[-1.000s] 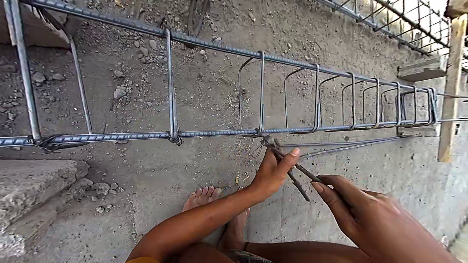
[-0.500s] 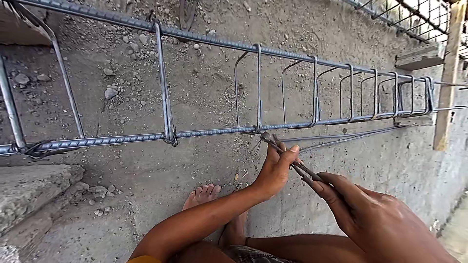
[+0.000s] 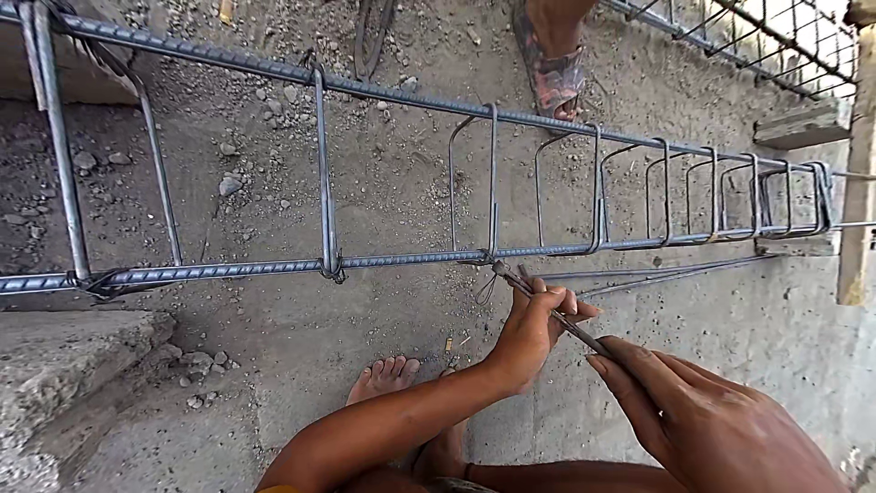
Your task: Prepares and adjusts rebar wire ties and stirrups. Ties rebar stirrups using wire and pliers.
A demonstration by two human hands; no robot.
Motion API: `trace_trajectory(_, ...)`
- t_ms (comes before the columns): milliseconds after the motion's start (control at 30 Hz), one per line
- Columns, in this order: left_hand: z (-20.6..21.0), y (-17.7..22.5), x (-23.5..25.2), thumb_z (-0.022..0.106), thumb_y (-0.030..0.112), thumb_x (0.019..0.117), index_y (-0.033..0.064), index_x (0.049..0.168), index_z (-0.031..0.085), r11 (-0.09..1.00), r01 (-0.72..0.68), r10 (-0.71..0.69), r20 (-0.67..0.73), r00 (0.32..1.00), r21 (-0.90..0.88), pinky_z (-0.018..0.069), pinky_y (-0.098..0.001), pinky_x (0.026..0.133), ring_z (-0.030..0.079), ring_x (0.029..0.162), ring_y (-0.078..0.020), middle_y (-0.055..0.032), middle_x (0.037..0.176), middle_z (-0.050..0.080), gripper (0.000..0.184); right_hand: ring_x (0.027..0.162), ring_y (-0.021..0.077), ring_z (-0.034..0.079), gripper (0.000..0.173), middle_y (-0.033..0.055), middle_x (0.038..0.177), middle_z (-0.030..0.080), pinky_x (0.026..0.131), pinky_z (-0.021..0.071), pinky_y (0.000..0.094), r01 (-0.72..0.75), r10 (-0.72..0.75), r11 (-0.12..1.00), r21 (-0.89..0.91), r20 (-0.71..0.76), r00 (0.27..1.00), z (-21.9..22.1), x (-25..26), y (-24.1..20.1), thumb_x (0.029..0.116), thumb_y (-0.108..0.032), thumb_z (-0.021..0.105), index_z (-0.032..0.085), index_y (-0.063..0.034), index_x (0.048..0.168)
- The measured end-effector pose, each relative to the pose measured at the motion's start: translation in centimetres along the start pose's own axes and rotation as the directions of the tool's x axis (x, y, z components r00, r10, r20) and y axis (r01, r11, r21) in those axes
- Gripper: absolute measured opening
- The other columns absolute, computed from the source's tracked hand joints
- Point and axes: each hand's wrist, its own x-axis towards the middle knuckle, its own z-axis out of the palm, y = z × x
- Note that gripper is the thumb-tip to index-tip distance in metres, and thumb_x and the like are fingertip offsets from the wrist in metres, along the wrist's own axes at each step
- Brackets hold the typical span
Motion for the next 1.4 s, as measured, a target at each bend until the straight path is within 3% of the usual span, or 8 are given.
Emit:
trace_trajectory(333, 0.7, 0.2, 0.2, 0.028, 0.013, 0.1107, 0.0088, 0.107, 0.037, 0.996, 0.019, -0.012, -0.077, 0.997, 0.088, 0.0529, -0.0329, 0.092, 0.064, 0.085, -0.0142, -0.0042, 0.084, 0.055, 0.01, 0.091, 0.0446, 0.07, 0.073, 0.0253, 0.105, 0.07, 0.071, 0.0556, 0.0569, -0.218, 0.213, 0.975, 0.049, 0.084, 0.973, 2.3, -0.3, 1.5, 0.1036, -0.063, 0.037, 0.065, 0.0014, 0.125)
trace_trajectory(467, 0.7, 0.2, 0.3, 0.033, 0.013, 0.1111, 0.008, 0.111, 0.037, 0.992, 0.056, -0.039, -0.144, 0.989, 0.113, 0.0523, -0.0329, 0.091, 0.063, 0.086, -0.0146, -0.0055, 0.085, 0.056, 0.007, 0.054, 0.0186, 0.059, 0.078, 0.0053, 0.068, 0.064, 0.048, 0.0467, 0.0413, -0.309, 0.256, 0.931, 0.196, 0.255, 0.932, 4.0, -0.1, 2.6, 0.0963, -0.075, 0.038, 0.071, -0.0068, 0.114)
trace_trajectory(767, 1.3, 1.0, -0.2, 0.05, 0.018, 0.1091, 0.0049, 0.117, 0.042, 0.983, 0.139, -0.107, -0.241, 0.965, 0.118, 0.0535, -0.0277, 0.08, 0.061, 0.078, -0.012, -0.0056, 0.085, 0.054, 0.017, 0.046, -0.0002, 0.048, 0.045, -0.0114, 0.056, 0.049, 0.044, 0.0403, 0.024, -0.546, 0.351, 0.778, 0.311, 0.506, 0.788, 4.9, 0.8, 3.5, 0.0896, -0.063, 0.058, 0.064, -0.0202, 0.079)
trace_trajectory(1067, -1.8, 0.9, 0.7, 0.028, 0.023, 0.1125, 0.0065, 0.104, 0.059, 0.953, 0.245, -0.216, 0.166, 0.962, -0.178, 0.053, -0.0354, 0.098, 0.069, 0.098, -0.018, -0.0069, 0.094, 0.071, 0.037, 0.049, 0.006, 0.059, 0.028, -0.0055, 0.059, 0.059, 0.049, 0.0539, 0.0224, -0.812, -0.053, 0.105, 0.575, 0.818, 0.572, 5.6, 1.2, 3.8, 0.0885, -0.044, 0.077, 0.067, -0.0195, 0.078)
trace_trajectory(1167, -0.6, 0.7, 0.8, 0.029, 0.026, 0.1133, 0.0178, 0.073, 0.046, 0.931, 0.263, -0.242, 0.108, 0.964, -0.255, 0.0539, -0.0325, 0.082, 0.057, 0.064, -0.0128, 0.0032, 0.061, 0.048, 0.045, 0.053, 0.0042, 0.06, 0.022, -0.0078, 0.062, 0.06, 0.054, 0.0557, 0.0231, -0.836, -0.344, -0.103, 0.538, 0.769, 0.538, 6.8, 0.9, 4.8, 0.0917, -0.042, 0.075, 0.072, -0.0215, 0.084)
trace_trajectory(1267, 0.4, 0.5, 0.7, 0.037, 0.026, 0.1129, 0.0196, 0.065, 0.038, 0.945, 0.235, -0.255, -0.062, 0.965, -0.227, 0.0479, -0.0253, 0.06, 0.04, 0.047, -0.008, 0.0071, 0.052, 0.033, 0.048, 0.062, 0.0075, 0.068, 0.017, -0.0052, 0.071, 0.068, 0.061, 0.0604, 0.0271, -0.795, -0.502, -0.231, 0.56, 0.632, 0.591, 8.7, 0.3, 5.3, 0.0966, -0.035, 0.07, 0.075, -0.0185, 0.096)
trace_trajectory(1333, 0.7, 0.6, 0.8, 0.038, 0.026, 0.1128, 0.0191, 0.065, 0.037, 0.947, 0.237, -0.264, -0.107, 0.959, -0.217, 0.0465, -0.0242, 0.058, 0.039, 0.046, -0.0075, 0.0071, 0.051, 0.032, 0.048, 0.063, 0.0149, 0.073, 0.023, 0.0029, 0.076, 0.073, 0.062, 0.0641, 0.0323, -0.751, -0.305, -0.178, 0.636, 0.69, 0.657, 8.1, 0.0, 4.9, 0.0913, -0.033, 0.078, 0.073, -0.0133, 0.103)
trace_trajectory(1400, 1.2, 0.7, 0.9, 0.039, 0.026, 0.1127, 0.019, 0.065, 0.037, 0.949, 0.234, -0.269, -0.161, 0.949, -0.21, 0.046, -0.0239, 0.057, 0.039, 0.046, -0.0075, 0.007, 0.051, 0.033, 0.049, 0.07, 0.0105, 0.073, 0.052, 0.0001, 0.084, 0.074, 0.065, 0.0624, 0.0264, -0.636, 0.131, 0.29, 0.715, 0.629, 0.766, 6.3, -0.8, 3.2, 0.0832, -0.046, 0.082, 0.061, -0.0126, 0.117)
